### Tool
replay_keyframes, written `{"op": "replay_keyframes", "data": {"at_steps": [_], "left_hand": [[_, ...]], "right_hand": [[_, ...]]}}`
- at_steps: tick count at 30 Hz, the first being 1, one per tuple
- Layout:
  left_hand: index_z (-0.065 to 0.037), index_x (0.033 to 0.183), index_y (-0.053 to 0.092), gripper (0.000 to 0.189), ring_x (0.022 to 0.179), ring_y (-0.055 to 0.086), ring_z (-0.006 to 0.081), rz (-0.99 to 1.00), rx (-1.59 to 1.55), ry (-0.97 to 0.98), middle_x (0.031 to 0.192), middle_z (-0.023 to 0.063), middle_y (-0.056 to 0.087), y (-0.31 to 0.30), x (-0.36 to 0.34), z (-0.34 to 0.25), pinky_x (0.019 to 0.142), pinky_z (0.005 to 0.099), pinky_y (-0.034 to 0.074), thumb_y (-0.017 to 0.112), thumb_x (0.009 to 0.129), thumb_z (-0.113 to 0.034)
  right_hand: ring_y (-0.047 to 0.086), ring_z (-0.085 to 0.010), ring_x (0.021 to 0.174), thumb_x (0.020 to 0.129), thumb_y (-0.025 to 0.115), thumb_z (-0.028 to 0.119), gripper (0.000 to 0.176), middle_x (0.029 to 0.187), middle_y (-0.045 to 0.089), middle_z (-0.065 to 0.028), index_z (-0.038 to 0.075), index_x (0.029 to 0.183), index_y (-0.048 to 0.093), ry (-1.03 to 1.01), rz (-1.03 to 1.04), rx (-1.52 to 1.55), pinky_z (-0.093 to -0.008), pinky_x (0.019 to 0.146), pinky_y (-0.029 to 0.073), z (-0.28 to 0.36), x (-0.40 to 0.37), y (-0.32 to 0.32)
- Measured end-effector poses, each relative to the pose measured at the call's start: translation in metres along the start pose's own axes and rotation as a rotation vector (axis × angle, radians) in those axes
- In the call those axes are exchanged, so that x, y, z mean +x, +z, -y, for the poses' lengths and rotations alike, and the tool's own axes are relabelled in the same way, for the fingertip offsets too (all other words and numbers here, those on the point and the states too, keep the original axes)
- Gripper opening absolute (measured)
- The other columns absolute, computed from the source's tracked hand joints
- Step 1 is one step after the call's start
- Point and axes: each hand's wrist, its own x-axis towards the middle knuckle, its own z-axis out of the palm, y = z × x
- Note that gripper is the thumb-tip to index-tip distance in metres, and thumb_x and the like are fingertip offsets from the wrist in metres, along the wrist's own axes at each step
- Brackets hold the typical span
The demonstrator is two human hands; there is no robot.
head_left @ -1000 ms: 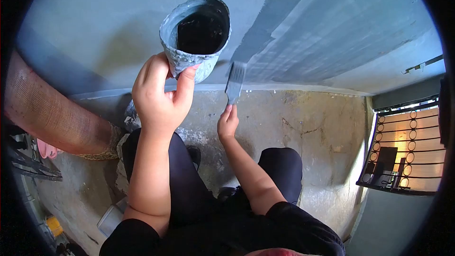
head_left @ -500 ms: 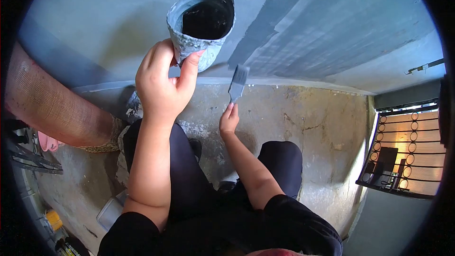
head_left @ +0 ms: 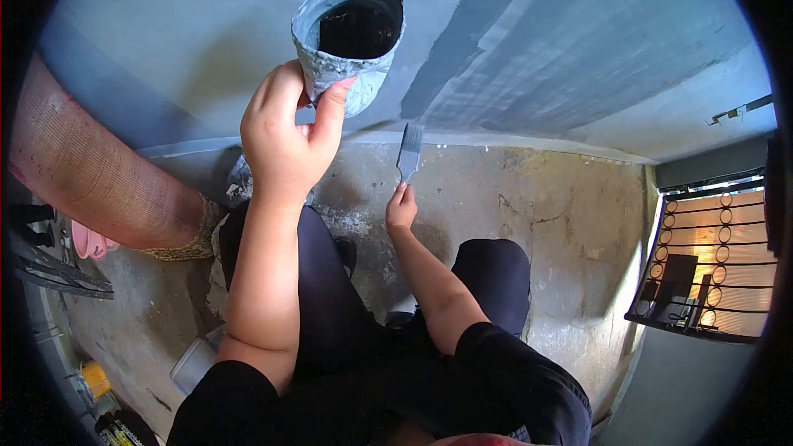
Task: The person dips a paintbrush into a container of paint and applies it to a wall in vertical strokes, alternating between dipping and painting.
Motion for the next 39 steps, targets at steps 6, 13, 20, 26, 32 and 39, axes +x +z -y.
{"op": "replay_keyframes", "data": {"at_steps": [6, 13, 20, 26, 32, 39], "left_hand": [[-0.003, 0.083, 0.062, 0.022, 0.063, 0.058, 0.0230, -0.005, -0.015, 0.022, 0.074, 0.0083, 0.062, -0.003, -0.002, -0.002, 0.059, 0.0344, 0.047, 0.078, 0.086, -0.017], [-0.002, 0.084, 0.062, 0.022, 0.064, 0.059, 0.0239, -0.006, -0.027, 0.028, 0.075, 0.0084, 0.062, -0.001, 0.000, 0.002, 0.059, 0.0347, 0.047, 0.078, 0.086, -0.018], [-0.003, 0.083, 0.062, 0.023, 0.063, 0.059, 0.0246, -0.002, -0.022, 0.033, 0.075, 0.0083, 0.062, 0.001, 0.000, 0.004, 0.058, 0.0348, 0.047, 0.078, 0.086, -0.018], [-0.003, 0.085, 0.063, 0.022, 0.064, 0.059, 0.0241, 0.018, 0.001, 0.039, 0.075, 0.0085, 0.062, 0.000, 0.001, 0.004, 0.058, 0.0348, 0.047, 0.078, 0.086, -0.018], [-0.002, 0.087, 0.064, 0.022, 0.064, 0.059, 0.0231, 0.011, -0.005, 0.037, 0.076, 0.0083, 0.062, -0.001, 0.001, 0.008, 0.058, 0.0338, 0.048, 0.079, 0.085, -0.018], [-0.002, 0.086, 0.063, 0.022, 0.064, 0.058, 0.0236, 0.031, -0.004, 0.031, 0.075, 0.0085, 0.061, 0.002, -0.002, 0.008, 0.058, 0.0346, 0.047, 0.078, 0.085, -0.018]], "right_hand": [[0.061, -0.0419, 0.075, 0.105, 0.046, 0.047, 0.049, 0.078, 0.063, -0.0233, 0.001, 0.097, 0.058, -0.067, 0.010, 0.046, -0.0478, 0.072, 0.047, 0.016, 0.032, 0.016], [0.064, -0.0493, 0.090, 0.104, 0.046, 0.049, 0.050, 0.089, 0.067, -0.0285, 0.001, 0.095, 0.060, 0.055, 0.165, -0.283, -0.0527, 0.076, 0.048, -0.029, 0.034, 0.010], [0.063, -0.0486, 0.082, 0.104, 0.048, 0.046, 0.049, 0.081, 0.064, -0.0261, 0.000, 0.091, 0.052, -0.018, -0.002, 0.051, -0.0488, 0.072, 0.048, 0.004, 0.024, -0.007], [0.065, -0.0425, 0.081, 0.104, 0.043, 0.051, 0.053, 0.084, 0.067, -0.0236, 0.001, 0.092, 0.058, 0.015, 0.127, -0.228, -0.0488, 0.075, 0.049, -0.030, 0.057, 0.026], [0.065, -0.0482, 0.091, 0.104, 0.046, 0.049, 0.054, 0.089, 0.068, -0.0272, -0.002, 0.095, 0.060, 0.058, 0.166, -0.278, -0.0516, 0.078, 0.049, -0.028, 0.023, 0.002], [0.061, -0.0430, 0.076, 0.104, 0.050, 0.047, 0.047, 0.081, 0.065, -0.0227, 0.001, 0.094, 0.054, -0.072, 0.010, 0.011, -0.0448, 0.071, 0.048, 0.000, 0.024, 0.006]]}}
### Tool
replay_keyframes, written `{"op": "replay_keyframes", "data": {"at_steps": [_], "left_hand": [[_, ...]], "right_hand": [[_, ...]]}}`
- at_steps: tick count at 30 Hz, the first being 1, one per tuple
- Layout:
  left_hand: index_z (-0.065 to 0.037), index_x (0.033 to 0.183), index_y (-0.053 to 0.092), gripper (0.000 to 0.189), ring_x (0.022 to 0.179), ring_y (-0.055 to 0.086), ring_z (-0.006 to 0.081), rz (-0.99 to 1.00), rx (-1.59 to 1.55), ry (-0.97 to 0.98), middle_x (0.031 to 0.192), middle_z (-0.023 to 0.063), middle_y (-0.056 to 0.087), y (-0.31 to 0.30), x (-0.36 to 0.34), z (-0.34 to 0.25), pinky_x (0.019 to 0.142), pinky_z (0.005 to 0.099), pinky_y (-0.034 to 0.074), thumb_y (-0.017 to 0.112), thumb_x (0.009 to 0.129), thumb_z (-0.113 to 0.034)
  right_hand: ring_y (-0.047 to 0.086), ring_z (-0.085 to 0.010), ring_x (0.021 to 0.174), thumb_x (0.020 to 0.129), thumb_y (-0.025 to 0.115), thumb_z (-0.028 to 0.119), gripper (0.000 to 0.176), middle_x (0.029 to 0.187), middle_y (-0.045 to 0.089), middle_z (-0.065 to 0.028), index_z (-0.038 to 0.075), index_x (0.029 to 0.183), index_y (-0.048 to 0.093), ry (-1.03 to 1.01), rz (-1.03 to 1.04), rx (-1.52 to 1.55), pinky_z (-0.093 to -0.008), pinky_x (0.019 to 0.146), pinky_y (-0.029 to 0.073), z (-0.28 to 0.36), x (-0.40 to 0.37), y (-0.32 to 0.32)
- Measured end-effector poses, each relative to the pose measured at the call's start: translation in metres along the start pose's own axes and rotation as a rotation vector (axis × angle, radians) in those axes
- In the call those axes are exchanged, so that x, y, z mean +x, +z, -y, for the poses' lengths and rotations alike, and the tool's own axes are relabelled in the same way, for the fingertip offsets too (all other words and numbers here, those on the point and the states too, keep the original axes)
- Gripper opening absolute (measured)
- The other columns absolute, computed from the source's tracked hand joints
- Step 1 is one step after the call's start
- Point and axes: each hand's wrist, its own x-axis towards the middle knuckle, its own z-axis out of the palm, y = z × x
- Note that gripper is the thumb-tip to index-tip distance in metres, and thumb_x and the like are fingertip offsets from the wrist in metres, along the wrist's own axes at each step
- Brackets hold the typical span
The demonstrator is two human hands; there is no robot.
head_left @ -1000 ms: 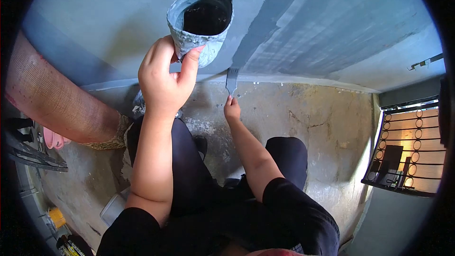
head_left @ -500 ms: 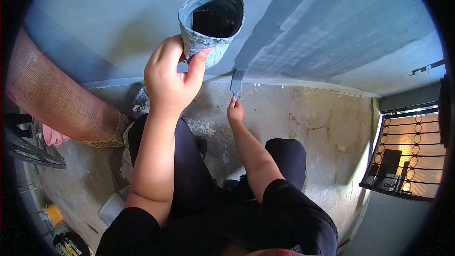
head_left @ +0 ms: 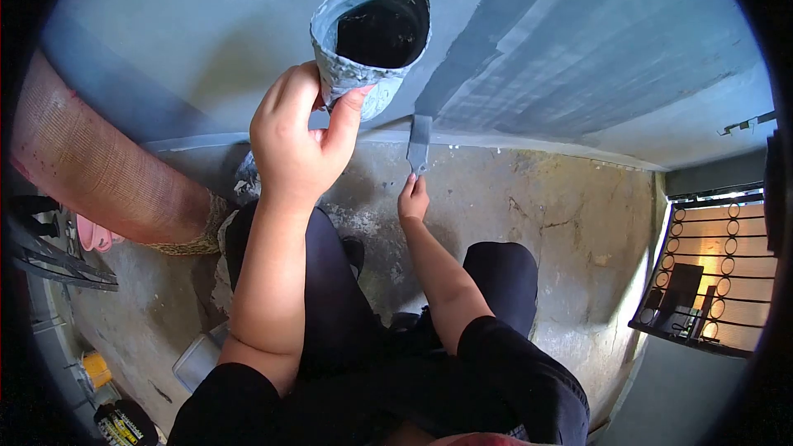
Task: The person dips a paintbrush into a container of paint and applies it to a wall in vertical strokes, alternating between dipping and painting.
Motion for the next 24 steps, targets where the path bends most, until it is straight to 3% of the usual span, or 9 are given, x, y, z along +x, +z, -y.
{"op": "replay_keyframes", "data": {"at_steps": [8, 10, 12, 16, 20, 24], "left_hand": [[-0.003, 0.086, 0.062, 0.023, 0.063, 0.057, 0.0248, -0.020, 0.003, -0.011, 0.074, 0.0092, 0.060, -0.002, 0.002, 0.003, 0.058, 0.0354, 0.046, 0.078, 0.085, -0.019], [-0.003, 0.085, 0.062, 0.023, 0.063, 0.057, 0.0250, -0.009, 0.018, -0.014, 0.074, 0.0090, 0.060, -0.003, 0.002, 0.001, 0.058, 0.0354, 0.046, 0.078, 0.085, -0.019], [-0.003, 0.085, 0.061, 0.024, 0.063, 0.057, 0.0252, -0.022, -0.003, -0.013, 0.074, 0.0088, 0.060, -0.002, 0.002, 0.001, 0.057, 0.0354, 0.046, 0.078, 0.085, -0.019], [-0.003, 0.084, 0.061, 0.024, 0.063, 0.057, 0.0259, -0.028, -0.024, -0.010, 0.074, 0.0084, 0.061, -0.002, 0.003, -0.003, 0.057, 0.0357, 0.046, 0.078, 0.086, -0.021], [-0.004, 0.084, 0.061, 0.025, 0.064, 0.058, 0.0266, -0.020, -0.028, 0.009, 0.075, 0.0084, 0.061, -0.001, 0.000, -0.005, 0.058, 0.0360, 0.047, 0.078, 0.086, -0.022], [-0.004, 0.084, 0.061, 0.026, 0.065, 0.059, 0.0276, -0.016, -0.014, 0.012, 0.075, 0.0089, 0.062, -0.003, 0.000, -0.004, 0.058, 0.0370, 0.047, 0.078, 0.086, -0.024]], "right_hand": [[0.066, -0.0473, 0.088, 0.103, 0.048, 0.049, 0.042, 0.088, 0.070, -0.0226, 0.009, 0.096, 0.059, 0.075, 0.119, -0.469, -0.0571, 0.073, 0.049, -0.025, 0.023, -0.025], [0.069, -0.0444, 0.083, 0.103, 0.045, 0.050, 0.040, 0.086, 0.071, -0.0192, 0.013, 0.100, 0.058, 0.026, 0.138, -0.556, -0.0587, 0.073, 0.051, -0.028, 0.031, -0.048], [0.070, -0.0432, 0.079, 0.103, 0.044, 0.049, 0.036, 0.084, 0.071, -0.0180, 0.015, 0.104, 0.057, -0.180, 0.181, -0.826, -0.0585, 0.068, 0.052, -0.024, 0.037, -0.071], [0.069, -0.0450, 0.079, 0.104, 0.044, 0.049, 0.036, 0.084, 0.071, -0.0192, 0.016, 0.104, 0.055, -0.242, 0.199, -0.850, -0.0574, 0.063, 0.053, -0.001, 0.063, -0.084], [0.070, -0.0441, 0.081, 0.105, 0.042, 0.045, 0.033, 0.086, 0.072, -0.0197, 0.015, 0.110, 0.055, -0.035, 0.124, -0.869, -0.0571, 0.066, 0.053, 0.009, 0.082, -0.107], [0.070, -0.0440, 0.085, 0.105, 0.041, 0.041, 0.033, 0.089, 0.072, -0.0209, 0.012, 0.111, 0.054, -0.069, 0.243, -0.920, -0.0567, 0.071, 0.054, 0.017, 0.065, -0.122]]}}
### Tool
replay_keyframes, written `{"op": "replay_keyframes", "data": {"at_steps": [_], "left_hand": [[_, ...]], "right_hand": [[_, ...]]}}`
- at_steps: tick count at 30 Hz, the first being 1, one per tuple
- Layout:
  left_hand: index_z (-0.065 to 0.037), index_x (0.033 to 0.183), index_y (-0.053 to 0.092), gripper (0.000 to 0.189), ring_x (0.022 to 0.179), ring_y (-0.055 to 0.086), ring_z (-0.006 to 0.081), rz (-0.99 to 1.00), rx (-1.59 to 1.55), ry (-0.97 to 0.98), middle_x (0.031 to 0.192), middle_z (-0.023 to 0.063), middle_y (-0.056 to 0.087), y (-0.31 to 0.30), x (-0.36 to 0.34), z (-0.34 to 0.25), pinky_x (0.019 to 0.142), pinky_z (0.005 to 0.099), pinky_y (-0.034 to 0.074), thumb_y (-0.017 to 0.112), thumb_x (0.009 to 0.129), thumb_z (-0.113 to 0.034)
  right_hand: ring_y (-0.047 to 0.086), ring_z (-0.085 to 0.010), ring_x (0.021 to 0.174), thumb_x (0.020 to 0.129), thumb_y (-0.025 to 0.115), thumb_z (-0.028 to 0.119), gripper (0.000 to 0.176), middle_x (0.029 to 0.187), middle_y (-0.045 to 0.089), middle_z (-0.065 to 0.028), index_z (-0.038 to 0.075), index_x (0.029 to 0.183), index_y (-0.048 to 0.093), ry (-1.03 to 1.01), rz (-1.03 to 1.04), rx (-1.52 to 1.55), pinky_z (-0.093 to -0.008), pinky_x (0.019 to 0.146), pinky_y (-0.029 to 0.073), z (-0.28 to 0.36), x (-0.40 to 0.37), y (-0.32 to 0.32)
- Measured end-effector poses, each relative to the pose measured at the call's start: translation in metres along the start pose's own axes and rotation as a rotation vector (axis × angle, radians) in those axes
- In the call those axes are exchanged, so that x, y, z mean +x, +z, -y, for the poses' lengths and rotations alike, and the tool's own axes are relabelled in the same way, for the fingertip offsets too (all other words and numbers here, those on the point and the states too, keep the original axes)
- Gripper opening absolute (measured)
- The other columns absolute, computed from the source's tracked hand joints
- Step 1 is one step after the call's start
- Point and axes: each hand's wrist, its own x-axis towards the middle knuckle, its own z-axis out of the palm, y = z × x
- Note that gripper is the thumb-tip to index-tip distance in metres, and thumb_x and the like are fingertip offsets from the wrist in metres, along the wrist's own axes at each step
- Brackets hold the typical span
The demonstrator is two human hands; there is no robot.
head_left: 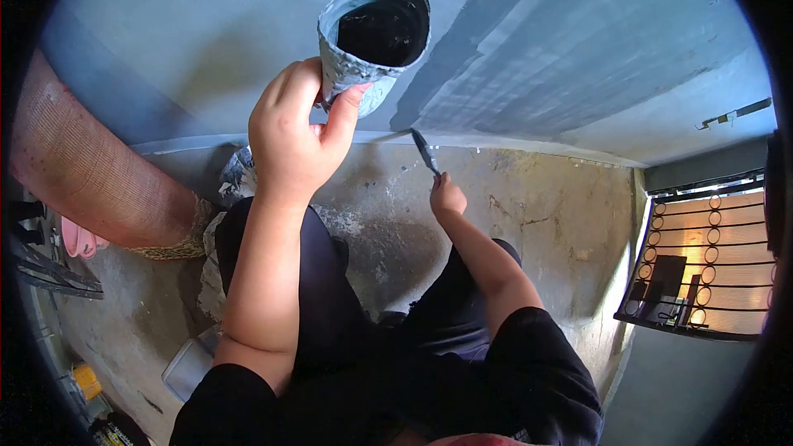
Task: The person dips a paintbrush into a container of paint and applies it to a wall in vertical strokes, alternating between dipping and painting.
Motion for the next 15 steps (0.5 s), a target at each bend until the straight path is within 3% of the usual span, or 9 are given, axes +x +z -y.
{"op": "replay_keyframes", "data": {"at_steps": [4, 6, 10, 15], "left_hand": [[-0.004, 0.084, 0.060, 0.027, 0.065, 0.059, 0.0283, 0.014, 0.004, -0.014, 0.074, 0.0088, 0.061, 0.002, -0.001, -0.002, 0.058, 0.0377, 0.047, 0.077, 0.086, -0.025], [-0.004, 0.084, 0.060, 0.027, 0.065, 0.059, 0.0284, 0.022, 0.000, -0.012, 0.074, 0.0087, 0.061, 0.003, -0.002, -0.002, 0.058, 0.0376, 0.047, 0.077, 0.087, -0.025], [-0.004, 0.084, 0.060, 0.027, 0.065, 0.059, 0.0286, 0.033, 0.001, -0.017, 0.074, 0.0087, 0.060, 0.004, -0.003, -0.004, 0.058, 0.0379, 0.047, 0.077, 0.087, -0.025], [-0.004, 0.086, 0.061, 0.024, 0.069, 0.061, 0.0300, 0.035, -0.023, -0.028, 0.077, 0.0101, 0.062, 0.000, -0.003, -0.002, 0.061, 0.0392, 0.049, 0.077, 0.085, -0.022]], "right_hand": [[0.070, -0.0446, 0.086, 0.105, 0.040, 0.040, 0.033, 0.090, 0.072, -0.0214, 0.011, 0.111, 0.054, -0.124, 0.042, -0.022, -0.0571, 0.072, 0.054, 0.010, -0.010, -0.008], [0.069, -0.0458, 0.079, 0.104, 0.043, 0.040, 0.031, 0.085, 0.071, -0.0218, 0.011, 0.107, 0.053, -0.197, -0.019, -0.016, -0.0594, 0.067, 0.052, 0.016, -0.002, -0.010], [0.069, -0.0465, 0.081, 0.104, 0.042, 0.043, 0.036, 0.087, 0.072, -0.0225, 0.010, 0.107, 0.056, -0.054, -0.062, -0.024, -0.0597, 0.069, 0.053, -0.014, 0.028, -0.017], [0.070, -0.0430, 0.100, 0.103, 0.043, 0.039, 0.039, 0.102, 0.072, -0.0230, 0.007, 0.111, 0.063, 0.186, -0.041, -0.032, -0.0552, 0.084, 0.055, -0.077, 0.029, -0.055]]}}
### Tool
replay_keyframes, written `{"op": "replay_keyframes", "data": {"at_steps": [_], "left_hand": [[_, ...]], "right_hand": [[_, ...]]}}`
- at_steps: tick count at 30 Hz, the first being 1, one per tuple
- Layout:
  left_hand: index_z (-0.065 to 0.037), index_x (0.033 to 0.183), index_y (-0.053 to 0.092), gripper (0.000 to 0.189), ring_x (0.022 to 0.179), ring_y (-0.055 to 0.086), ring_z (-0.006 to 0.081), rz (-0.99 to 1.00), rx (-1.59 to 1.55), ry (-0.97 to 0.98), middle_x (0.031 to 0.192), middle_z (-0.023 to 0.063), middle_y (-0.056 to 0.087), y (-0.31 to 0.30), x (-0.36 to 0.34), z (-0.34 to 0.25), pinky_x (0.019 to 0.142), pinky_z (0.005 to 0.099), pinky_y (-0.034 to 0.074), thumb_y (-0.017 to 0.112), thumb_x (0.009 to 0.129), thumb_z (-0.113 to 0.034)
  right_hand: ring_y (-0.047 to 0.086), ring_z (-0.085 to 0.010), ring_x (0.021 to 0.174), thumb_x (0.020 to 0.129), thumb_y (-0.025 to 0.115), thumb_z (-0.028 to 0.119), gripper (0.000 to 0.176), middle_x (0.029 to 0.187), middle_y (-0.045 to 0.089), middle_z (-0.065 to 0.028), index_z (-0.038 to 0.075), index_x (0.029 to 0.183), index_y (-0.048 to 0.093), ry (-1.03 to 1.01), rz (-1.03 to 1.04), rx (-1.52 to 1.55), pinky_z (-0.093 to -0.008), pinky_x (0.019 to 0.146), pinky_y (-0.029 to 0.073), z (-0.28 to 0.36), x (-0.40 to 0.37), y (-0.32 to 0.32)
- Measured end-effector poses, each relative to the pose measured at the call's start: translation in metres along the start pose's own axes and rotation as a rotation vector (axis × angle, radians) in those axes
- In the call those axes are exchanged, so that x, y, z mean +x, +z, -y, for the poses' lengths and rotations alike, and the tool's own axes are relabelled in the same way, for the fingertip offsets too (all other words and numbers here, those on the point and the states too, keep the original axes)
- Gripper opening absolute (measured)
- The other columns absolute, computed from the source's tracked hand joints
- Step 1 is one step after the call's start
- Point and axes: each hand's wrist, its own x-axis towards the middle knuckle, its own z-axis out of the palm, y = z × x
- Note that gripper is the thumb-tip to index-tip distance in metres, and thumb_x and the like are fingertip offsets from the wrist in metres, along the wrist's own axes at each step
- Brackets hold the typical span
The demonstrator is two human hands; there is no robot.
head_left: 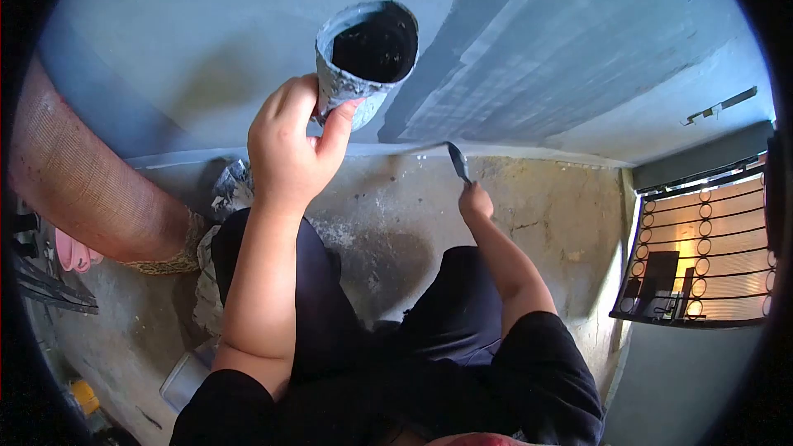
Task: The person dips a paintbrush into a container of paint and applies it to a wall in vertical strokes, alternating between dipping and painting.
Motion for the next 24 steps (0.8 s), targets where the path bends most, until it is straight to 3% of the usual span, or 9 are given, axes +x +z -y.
{"op": "replay_keyframes", "data": {"at_steps": [4, 6, 7, 9, 13, 15, 17, 20, 24], "left_hand": [[-0.002, 0.089, 0.063, 0.019, 0.071, 0.063, 0.0295, 0.020, -0.001, 0.016, 0.081, 0.0121, 0.064, 0.000, 0.001, -0.001, 0.064, 0.0382, 0.050, 0.076, 0.084, -0.016], [-0.001, 0.089, 0.064, 0.017, 0.070, 0.063, 0.0287, 0.060, -0.027, 0.037, 0.082, 0.0132, 0.065, 0.007, -0.001, -0.001, 0.064, 0.0371, 0.050, 0.076, 0.084, -0.011], [-0.001, 0.088, 0.064, 0.018, 0.072, 0.064, 0.0302, 0.092, -0.049, 0.018, 0.082, 0.0131, 0.065, 0.012, -0.002, -0.006, 0.065, 0.0387, 0.051, 0.076, 0.083, -0.013], [-0.002, 0.089, 0.064, 0.020, 0.074, 0.065, 0.0330, 0.151, -0.109, 0.098, 0.082, 0.0134, 0.065, 0.028, -0.006, -0.011, 0.066, 0.0413, 0.052, 0.076, 0.081, -0.017], [-0.003, 0.093, 0.065, 0.024, 0.074, 0.064, 0.0374, 0.312, -0.268, 0.159, 0.082, 0.0137, 0.065, 0.060, -0.008, -0.035, 0.065, 0.0438, 0.052, 0.076, 0.078, -0.019], [-0.008, 0.086, 0.061, 0.021, 0.070, 0.063, 0.0319, 0.345, -0.281, 0.160, 0.077, 0.0085, 0.062, 0.074, -0.007, -0.041, 0.059, 0.0423, 0.050, 0.076, 0.075, -0.017], [-0.009, 0.086, 0.061, 0.020, 0.070, 0.063, 0.0318, 0.342, -0.334, 0.186, 0.077, 0.0082, 0.062, 0.088, -0.005, -0.049, 0.059, 0.0422, 0.050, 0.076, 0.075, -0.017], [-0.008, 0.085, 0.062, 0.020, 0.068, 0.062, 0.0333, 0.373, -0.406, 0.108, 0.075, 0.0097, 0.061, 0.099, 0.005, -0.071, 0.058, 0.0427, 0.050, 0.076, 0.074, -0.016], [-0.005, 0.083, 0.061, 0.018, 0.064, 0.060, 0.0346, 0.353, -0.441, 0.030, 0.073, 0.0116, 0.059, 0.072, 0.059, -0.118, 0.055, 0.0432, 0.048, 0.075, 0.072, -0.009]], "right_hand": [[0.067, -0.0429, 0.108, 0.100, 0.048, 0.040, 0.044, 0.106, 0.071, -0.0245, 0.004, 0.114, 0.069, -0.043, 0.137, -0.041, -0.0529, 0.092, 0.053, -0.029, 0.005, -0.024], [0.069, -0.0409, 0.103, 0.098, 0.053, 0.043, 0.045, 0.101, 0.073, -0.0230, 0.004, 0.106, 0.072, -0.201, 0.204, -0.041, -0.0501, 0.089, 0.054, -0.039, 0.011, -0.022], [0.069, -0.0409, 0.103, 0.098, 0.053, 0.043, 0.045, 0.101, 0.073, -0.0230, 0.004, 0.106, 0.072, -0.210, 0.194, -0.020, -0.0501, 0.089, 0.054, -0.037, 0.009, -0.025], [0.072, -0.0348, 0.089, 0.095, 0.057, 0.048, 0.047, 0.089, 0.074, -0.0183, 0.004, 0.097, 0.074, -0.260, 0.426, 0.147, -0.0453, 0.082, 0.055, -0.032, 0.003, -0.034], [0.070, -0.0287, 0.077, 0.095, 0.057, 0.049, 0.047, 0.079, 0.072, -0.0133, 0.005, 0.095, 0.074, -0.251, 0.504, 0.308, -0.0413, 0.075, 0.054, -0.023, -0.009, -0.049], [0.069, -0.0250, 0.073, 0.096, 0.057, 0.048, 0.045, 0.074, 0.070, -0.0097, 0.006, 0.094, 0.074, -0.252, 0.468, 0.354, -0.0395, 0.073, 0.054, -0.018, -0.016, -0.064], [0.070, -0.0335, 0.083, 0.097, 0.055, 0.044, 0.043, 0.083, 0.072, -0.0163, 0.005, 0.097, 0.073, -0.273, 0.424, 0.355, -0.0442, 0.080, 0.054, -0.015, -0.016, -0.079], [0.069, -0.0418, 0.093, 0.097, 0.053, 0.044, 0.045, 0.095, 0.072, -0.0228, 0.004, 0.101, 0.073, -0.585, 0.230, 0.342, -0.0487, 0.086, 0.053, -0.046, 0.014, -0.036], [0.068, -0.0438, 0.100, 0.097, 0.051, 0.051, 0.052, 0.101, 0.071, -0.0257, 0.005, 0.105, 0.073, -0.594, 0.376, 0.167, -0.0498, 0.089, 0.053, -0.047, -0.011, -0.084]]}}
